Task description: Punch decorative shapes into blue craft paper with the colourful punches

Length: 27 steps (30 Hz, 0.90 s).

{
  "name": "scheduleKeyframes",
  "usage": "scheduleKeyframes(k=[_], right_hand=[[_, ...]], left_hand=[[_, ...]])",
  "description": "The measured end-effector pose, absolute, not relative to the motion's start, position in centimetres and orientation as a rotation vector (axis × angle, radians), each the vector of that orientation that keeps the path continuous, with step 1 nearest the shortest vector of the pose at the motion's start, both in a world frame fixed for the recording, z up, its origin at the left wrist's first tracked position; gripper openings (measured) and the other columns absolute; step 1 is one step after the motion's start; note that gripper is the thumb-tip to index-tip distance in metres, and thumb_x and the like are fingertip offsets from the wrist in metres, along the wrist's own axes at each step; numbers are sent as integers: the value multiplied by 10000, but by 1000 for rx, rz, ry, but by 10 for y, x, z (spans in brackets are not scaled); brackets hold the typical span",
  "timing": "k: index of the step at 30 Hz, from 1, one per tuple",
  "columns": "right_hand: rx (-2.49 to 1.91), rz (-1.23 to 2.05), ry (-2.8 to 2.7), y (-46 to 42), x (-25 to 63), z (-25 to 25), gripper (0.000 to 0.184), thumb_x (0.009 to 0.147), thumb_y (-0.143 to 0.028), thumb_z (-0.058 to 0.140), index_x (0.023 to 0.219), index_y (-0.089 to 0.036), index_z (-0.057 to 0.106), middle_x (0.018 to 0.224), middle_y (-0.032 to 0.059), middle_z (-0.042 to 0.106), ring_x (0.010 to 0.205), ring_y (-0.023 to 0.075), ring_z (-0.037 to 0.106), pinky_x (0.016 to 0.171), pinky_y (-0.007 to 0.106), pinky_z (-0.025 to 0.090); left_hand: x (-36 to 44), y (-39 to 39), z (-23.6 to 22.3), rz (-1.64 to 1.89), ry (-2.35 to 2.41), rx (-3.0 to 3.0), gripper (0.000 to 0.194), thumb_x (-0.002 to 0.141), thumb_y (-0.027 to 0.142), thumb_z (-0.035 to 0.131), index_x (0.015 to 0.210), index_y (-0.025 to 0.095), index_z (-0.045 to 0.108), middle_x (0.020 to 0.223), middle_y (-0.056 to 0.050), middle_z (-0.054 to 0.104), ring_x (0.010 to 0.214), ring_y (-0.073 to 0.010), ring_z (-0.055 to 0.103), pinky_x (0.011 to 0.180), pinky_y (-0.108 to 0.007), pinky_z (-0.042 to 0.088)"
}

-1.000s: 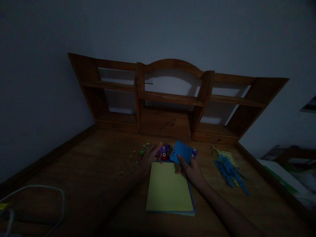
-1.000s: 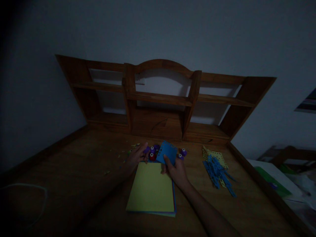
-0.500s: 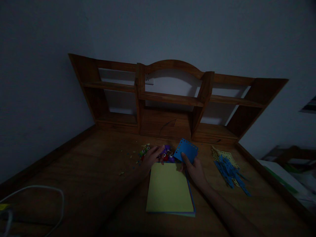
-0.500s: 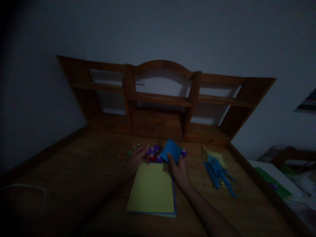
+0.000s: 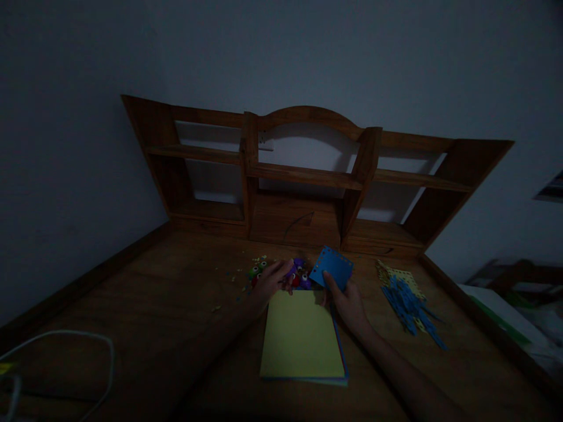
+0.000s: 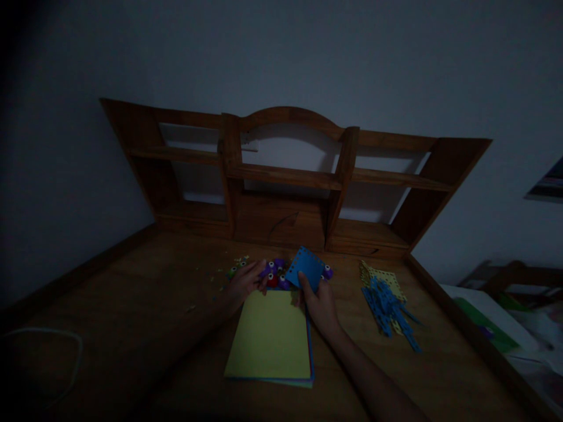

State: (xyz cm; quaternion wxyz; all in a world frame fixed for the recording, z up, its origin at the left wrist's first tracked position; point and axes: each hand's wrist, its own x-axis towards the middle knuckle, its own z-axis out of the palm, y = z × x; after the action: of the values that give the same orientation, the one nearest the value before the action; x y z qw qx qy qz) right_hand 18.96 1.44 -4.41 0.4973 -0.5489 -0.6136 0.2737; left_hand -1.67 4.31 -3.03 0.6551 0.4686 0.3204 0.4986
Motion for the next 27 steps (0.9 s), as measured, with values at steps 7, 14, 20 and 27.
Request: scheduleKeyframes(k=[7,14,20,27], right_hand=[[-1340,626,-1502,13,188,-41,448,864,-522,494,572,-183,474,499,0,541,488,151,507,482,242,372],[-1365,659,-1498,14,190,-44,454,864,-535,479,586,-177,497,496,5,541,478,155,513,479,247,373],[-1358,692,-1456,14,189,-45,442,853,-536,498,605,-170,507,514,5,551,485,154,524,465,237,368],[-1351,688,-1459,14,188,-45,463,850,-552,496,589,-170,511,491,9,556,457,157,521,447,240,366]], left_hand=[[-17,44,-32,1105,699,1079,419,764,552,641,758,154,511,604,15,508,487,-105,485,506,-235,458],[-18,46,-38,1087,681,1102,404,775,542,637,769,151,533,604,12,513,500,-111,483,518,-245,475],[-17,48,-40,1096,686,1102,436,753,565,647,772,147,527,602,14,519,474,-102,471,495,-238,459],[-17,46,-40,1098,669,1143,392,801,525,618,772,143,537,587,13,520,487,-104,481,501,-225,439]])
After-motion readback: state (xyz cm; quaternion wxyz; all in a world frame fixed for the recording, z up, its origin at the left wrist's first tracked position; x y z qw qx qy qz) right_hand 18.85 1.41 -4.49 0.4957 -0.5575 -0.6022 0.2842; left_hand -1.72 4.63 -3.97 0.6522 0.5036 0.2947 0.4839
